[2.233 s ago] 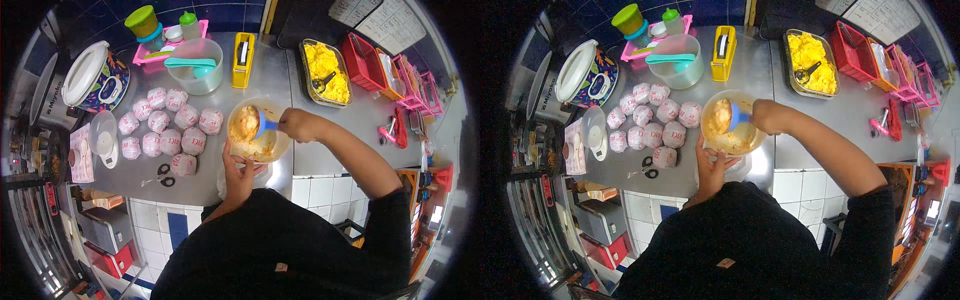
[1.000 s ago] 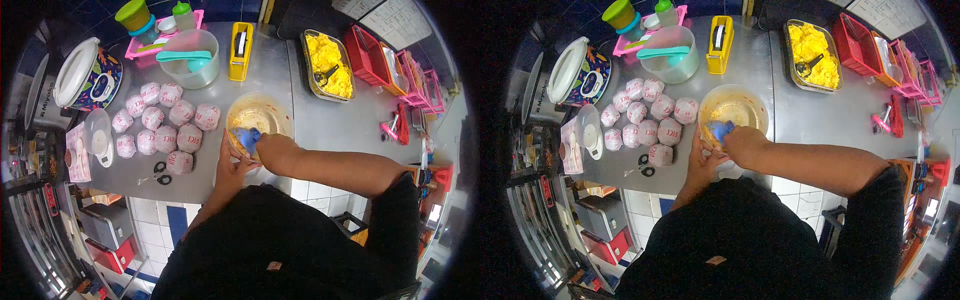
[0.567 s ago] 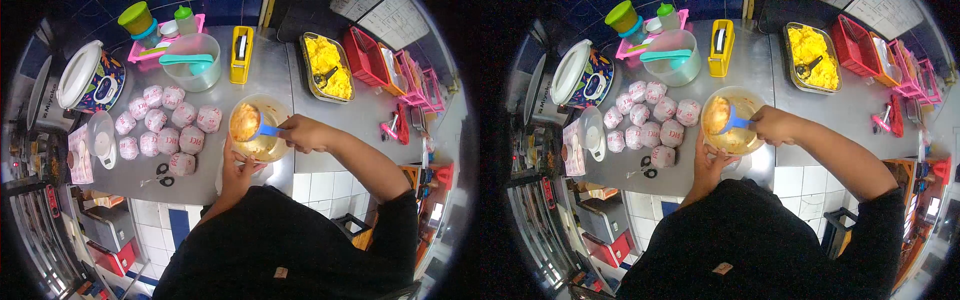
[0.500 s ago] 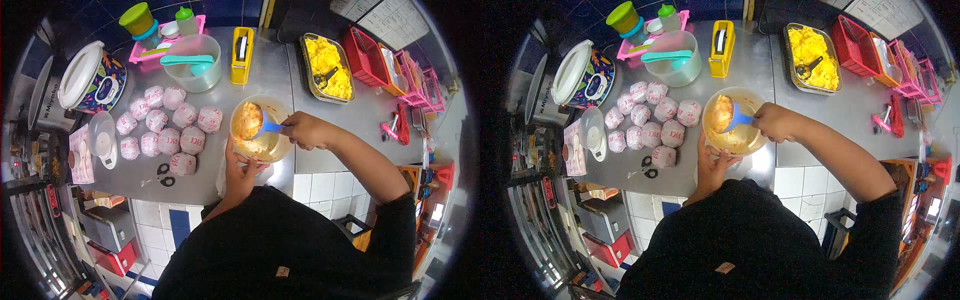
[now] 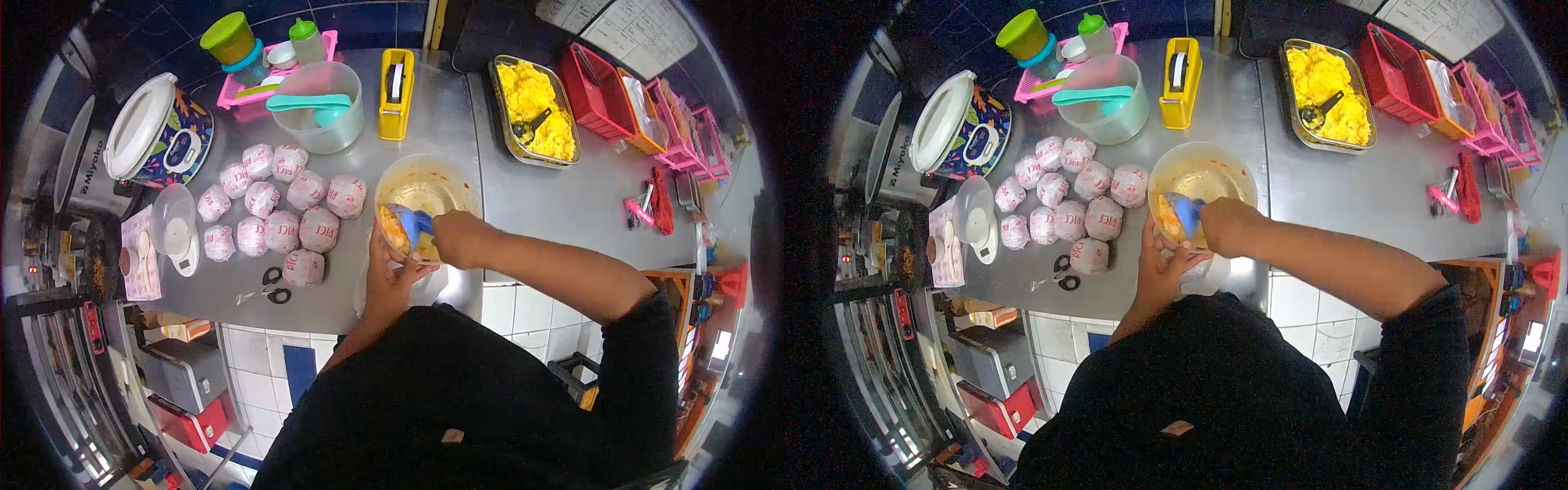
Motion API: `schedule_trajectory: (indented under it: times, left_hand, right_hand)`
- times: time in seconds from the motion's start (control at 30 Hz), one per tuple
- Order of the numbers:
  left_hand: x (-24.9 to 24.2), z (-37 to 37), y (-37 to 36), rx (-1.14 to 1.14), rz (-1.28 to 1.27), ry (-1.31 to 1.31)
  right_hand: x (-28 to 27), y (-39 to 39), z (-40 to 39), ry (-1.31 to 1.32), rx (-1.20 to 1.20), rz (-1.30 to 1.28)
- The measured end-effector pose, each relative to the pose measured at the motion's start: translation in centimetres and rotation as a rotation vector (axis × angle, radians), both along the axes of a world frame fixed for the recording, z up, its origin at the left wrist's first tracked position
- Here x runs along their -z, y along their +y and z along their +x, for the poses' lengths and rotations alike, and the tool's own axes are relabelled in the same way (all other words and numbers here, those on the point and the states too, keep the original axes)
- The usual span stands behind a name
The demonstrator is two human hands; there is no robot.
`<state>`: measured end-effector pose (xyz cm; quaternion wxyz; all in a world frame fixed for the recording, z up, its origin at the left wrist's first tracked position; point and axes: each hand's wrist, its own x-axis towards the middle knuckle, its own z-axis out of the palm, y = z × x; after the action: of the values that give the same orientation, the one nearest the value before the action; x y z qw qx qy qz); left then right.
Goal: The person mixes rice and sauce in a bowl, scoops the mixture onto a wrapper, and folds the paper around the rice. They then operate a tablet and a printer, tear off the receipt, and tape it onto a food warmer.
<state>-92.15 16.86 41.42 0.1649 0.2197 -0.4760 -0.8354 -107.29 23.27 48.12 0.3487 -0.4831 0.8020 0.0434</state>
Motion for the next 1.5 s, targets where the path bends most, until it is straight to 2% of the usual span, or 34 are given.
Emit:
schedule_trajectory:
  times: [0.17, 0.23, 0.27, 0.3, 0.37, 0.5, 0.57, 0.63, 0.67, 0.73, 0.87, 0.97, 1.07, 1.1, 1.13, 1.2, 1.3, 1.37, 1.43, 1.5]
  left_hand:
    - [-0.3, 0.1, -0.3, 0.033, -0.049, -0.021]
    - [0.2, 0.3, -0.1, 0.023, -0.067, -0.013]
    - [0.2, 0.4, -0.1, 0.028, -0.072, -0.009]
    - [0.0, 0.4, -0.1, 0.031, -0.079, -0.026]
    - [-0.1, 0.4, -0.1, 0.031, -0.095, -0.035]
    - [1.2, 2.2, 0.0, 0.004, -0.152, -0.047]
    - [3.2, 3.7, -0.6, -0.004, -0.172, -0.073]
    - [5.8, 5.4, -1.6, 0.102, -0.636, -0.158]
    - [6.3, 6.2, -1.8, 0.101, -0.634, -0.164]
    - [6.4, 7.1, -2.4, 0.199, -1.053, -0.283]
    - [7.1, 8.0, -2.4, 0.196, -1.227, -0.301]
    - [9.3, 8.9, -2.6, 0.16, -1.352, -0.245]
    - [9.5, 10.0, -2.7, 0.21, -1.342, -0.261]
    - [9.3, 10.5, -2.6, 0.224, -1.373, -0.354]
    - [9.0, 10.8, -2.7, 0.237, -1.402, -0.448]
    - [8.3, 11.3, -3.0, 0.218, -1.397, -0.451]
    - [7.3, 11.9, -3.6, 0.223, -1.414, -0.462]
    - [6.8, 12.1, -4.0, 0.252, -1.433, -0.47]
    - [6.5, 12.3, -4.6, 0.278, -1.428, -0.458]
    - [6.5, 12.7, -5.2, 0.282, -1.446, -0.442]
  right_hand:
    - [2.3, 2.6, -3.1, -0.093, 0.077, -0.181]
    - [0.4, 2.9, -3.3, -0.277, 0.172, -0.283]
    - [-1.8, 3.1, -3.1, -0.474, 0.447, -0.116]
    - [-1.8, 3.5, -3.1, -0.47, 0.45, -0.123]
    - [-1.6, 4.4, -3.7, -0.827, 0.707, -0.103]
    - [-3.1, 6.3, -2.3, -0.874, 0.834, -0.212]
    - [-2.7, 7.8, -1.3, -0.948, 0.941, -0.405]
    - [-2.5, 8.6, 0.5, -0.949, 0.983, -0.469]
    - [-3.0, 8.9, 1.6, -1.016, 1.036, -0.52]
    - [-4.0, 9.1, 3.8, -1.162, 1.111, -0.575]
    - [-2.5, 8.9, 8.3, -1.463, 1.131, -0.532]
    - [-0.6, 7.7, 11.6, -1.577, 1.085, -0.449]
    - [2.6, 6.7, 13.8, -1.617, 1.172, -0.397]
    - [3.9, 6.5, 14.1, -1.619, 1.177, -0.4]
    - [5.1, 6.4, 14.3, -1.571, 1.228, -0.404]
    - [6.7, 6.3, 14.7, -1.523, 1.283, -0.405]
    - [7.9, 6.1, 15.1, -1.445, 1.368, -0.555]
    - [8.5, 6.0, 15.5, -1.274, 1.459, -0.618]
    - [9.7, 6.2, 16.0, -1.276, 1.469, -0.698]
    - [10.2, 6.1, 16.5, -0.897, 1.468, -0.759]
